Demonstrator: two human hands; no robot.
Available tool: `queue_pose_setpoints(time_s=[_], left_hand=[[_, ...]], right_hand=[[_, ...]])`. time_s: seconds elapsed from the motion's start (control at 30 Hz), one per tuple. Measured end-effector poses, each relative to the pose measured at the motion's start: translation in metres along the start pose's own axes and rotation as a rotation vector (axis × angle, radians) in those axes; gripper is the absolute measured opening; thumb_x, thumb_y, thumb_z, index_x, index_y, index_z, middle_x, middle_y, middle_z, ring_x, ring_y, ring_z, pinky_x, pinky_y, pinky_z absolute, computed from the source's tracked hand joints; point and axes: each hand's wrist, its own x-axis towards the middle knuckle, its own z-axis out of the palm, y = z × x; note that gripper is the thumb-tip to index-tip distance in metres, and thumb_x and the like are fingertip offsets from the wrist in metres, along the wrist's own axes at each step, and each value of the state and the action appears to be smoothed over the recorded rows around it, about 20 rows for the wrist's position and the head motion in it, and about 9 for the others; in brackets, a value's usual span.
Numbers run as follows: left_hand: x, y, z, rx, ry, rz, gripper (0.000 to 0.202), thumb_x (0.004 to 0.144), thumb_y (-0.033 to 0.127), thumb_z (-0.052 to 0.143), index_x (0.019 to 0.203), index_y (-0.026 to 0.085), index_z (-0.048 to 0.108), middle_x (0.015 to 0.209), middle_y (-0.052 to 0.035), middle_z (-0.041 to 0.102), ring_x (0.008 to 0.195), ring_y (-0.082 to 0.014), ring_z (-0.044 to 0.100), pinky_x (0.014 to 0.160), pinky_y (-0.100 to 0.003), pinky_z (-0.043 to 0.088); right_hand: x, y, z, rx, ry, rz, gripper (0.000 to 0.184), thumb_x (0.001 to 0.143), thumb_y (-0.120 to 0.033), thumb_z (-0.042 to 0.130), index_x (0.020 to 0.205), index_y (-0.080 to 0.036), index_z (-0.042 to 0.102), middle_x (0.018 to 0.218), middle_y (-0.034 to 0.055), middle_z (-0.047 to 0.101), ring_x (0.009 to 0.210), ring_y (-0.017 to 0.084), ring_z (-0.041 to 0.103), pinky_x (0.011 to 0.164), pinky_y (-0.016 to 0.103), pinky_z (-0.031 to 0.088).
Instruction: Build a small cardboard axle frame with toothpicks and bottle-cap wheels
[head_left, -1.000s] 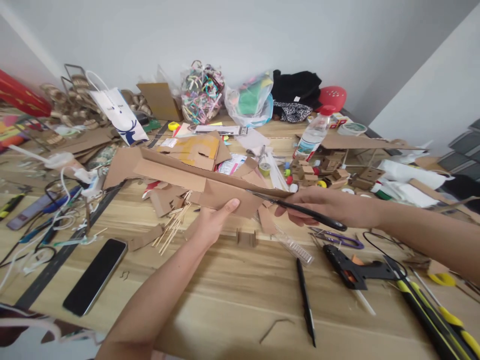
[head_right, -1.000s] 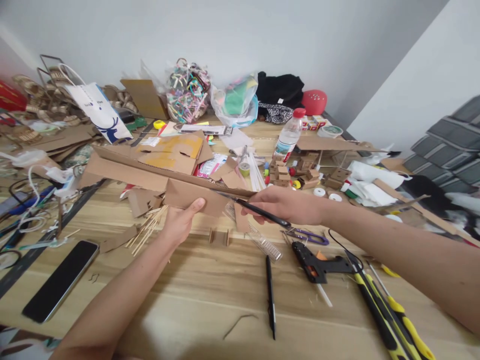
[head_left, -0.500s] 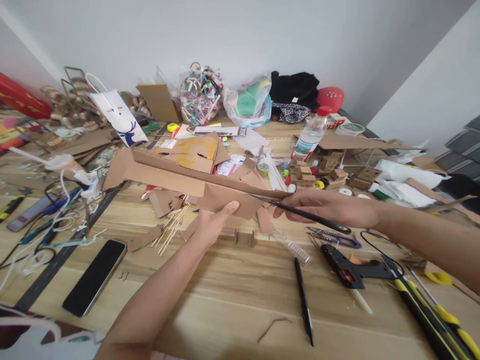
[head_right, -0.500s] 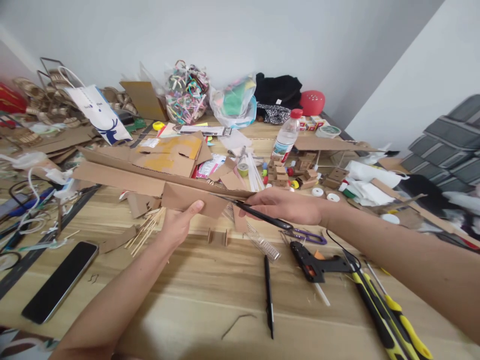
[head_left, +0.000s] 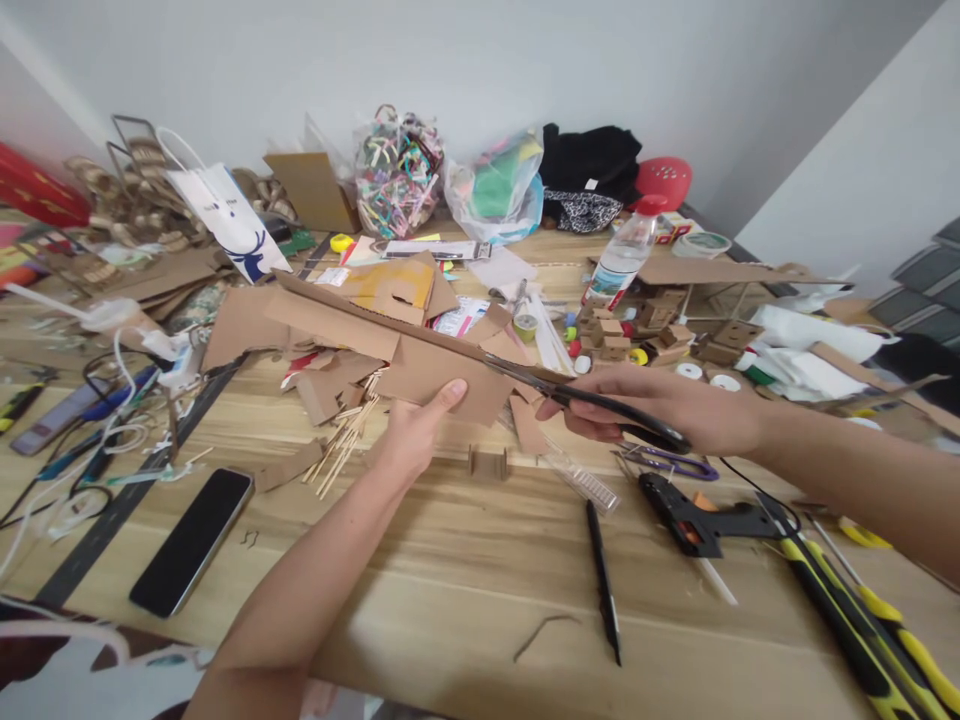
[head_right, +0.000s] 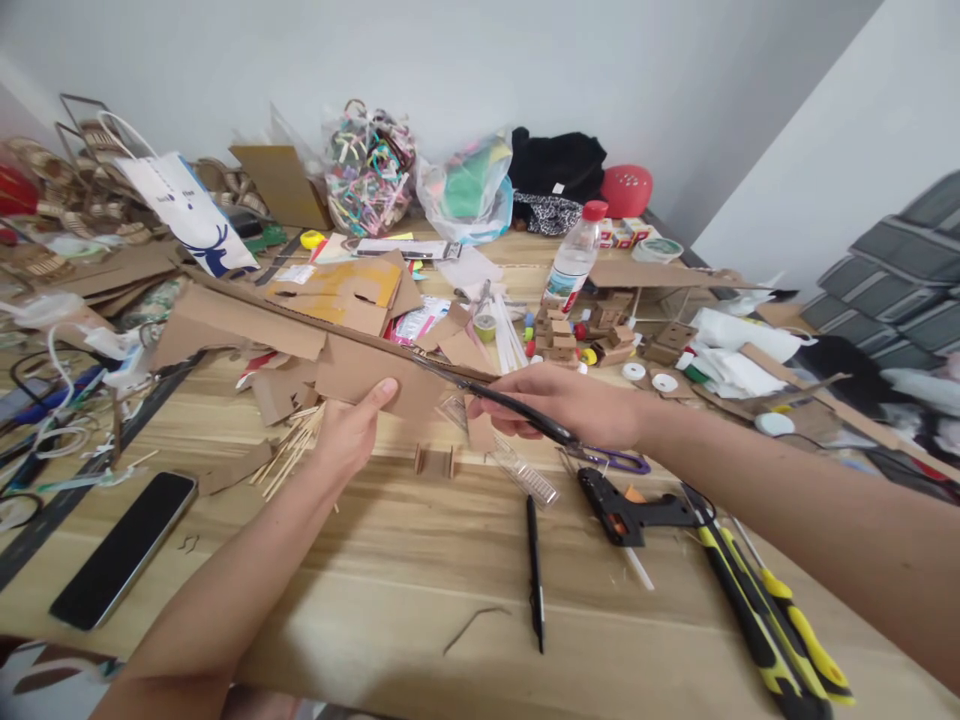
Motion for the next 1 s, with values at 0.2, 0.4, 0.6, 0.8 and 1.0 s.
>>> queue_pose_setpoints(time_s=[0.2, 0.4, 0.6, 0.8, 1.0], left_hand=[[-0.001, 0.003, -0.001, -0.031, -0.008, 0.002, 0.080, 0.049, 0.058, 0.091, 0.117, 0.022, 0.071, 0.099, -0.0078, 0.081, 0.109, -0.0278, 0.073, 0.107, -0.041, 0.052], [-0.005, 0.002, -0.001, -0.020, -0.031, 0.005, 0.073, 0.058, 0.053, 0.089, 0.121, 0.022, 0.070, 0.103, -0.0080, 0.081, 0.116, -0.0277, 0.070, 0.109, -0.042, 0.050], [-0.011, 0.004, 0.003, -0.003, -0.057, -0.003, 0.072, 0.056, 0.054, 0.089, 0.118, 0.023, 0.072, 0.100, -0.0075, 0.081, 0.108, -0.0290, 0.073, 0.100, -0.043, 0.057], [-0.016, 0.006, 0.007, -0.016, -0.056, -0.011, 0.075, 0.054, 0.058, 0.089, 0.117, 0.022, 0.072, 0.101, -0.0078, 0.081, 0.102, -0.0288, 0.075, 0.099, -0.043, 0.058], [-0.013, 0.009, 0.005, 0.003, -0.066, -0.008, 0.070, 0.054, 0.056, 0.090, 0.113, 0.021, 0.074, 0.095, -0.0078, 0.081, 0.099, -0.0298, 0.076, 0.097, -0.044, 0.059]], right_hand=[[-0.014, -0.002, -0.003, 0.070, 0.020, 0.058, 0.060, 0.082, -0.075, 0.060, 0.096, -0.017, 0.070, 0.066, -0.0030, 0.046, 0.059, 0.013, 0.038, 0.057, 0.033, 0.029], [-0.024, -0.006, -0.004, 0.089, 0.011, 0.115, 0.060, 0.081, -0.075, 0.060, 0.092, -0.017, 0.071, 0.064, -0.0041, 0.045, 0.056, 0.012, 0.035, 0.053, 0.031, 0.027], [-0.018, -0.006, -0.001, -0.124, 0.055, 0.112, 0.056, 0.086, -0.068, 0.056, 0.096, -0.015, 0.072, 0.066, -0.0016, 0.051, 0.060, 0.013, 0.042, 0.057, 0.031, 0.033], [-0.001, 0.006, -0.002, -0.309, 0.054, -0.025, 0.070, 0.080, -0.077, 0.050, 0.104, -0.016, 0.074, 0.081, 0.0073, 0.066, 0.078, 0.025, 0.059, 0.074, 0.038, 0.048], [0.001, -0.008, 0.002, -0.379, 0.072, 0.019, 0.063, 0.081, -0.073, 0.050, 0.099, -0.018, 0.075, 0.095, 0.0108, 0.072, 0.093, 0.031, 0.063, 0.084, 0.040, 0.050]])
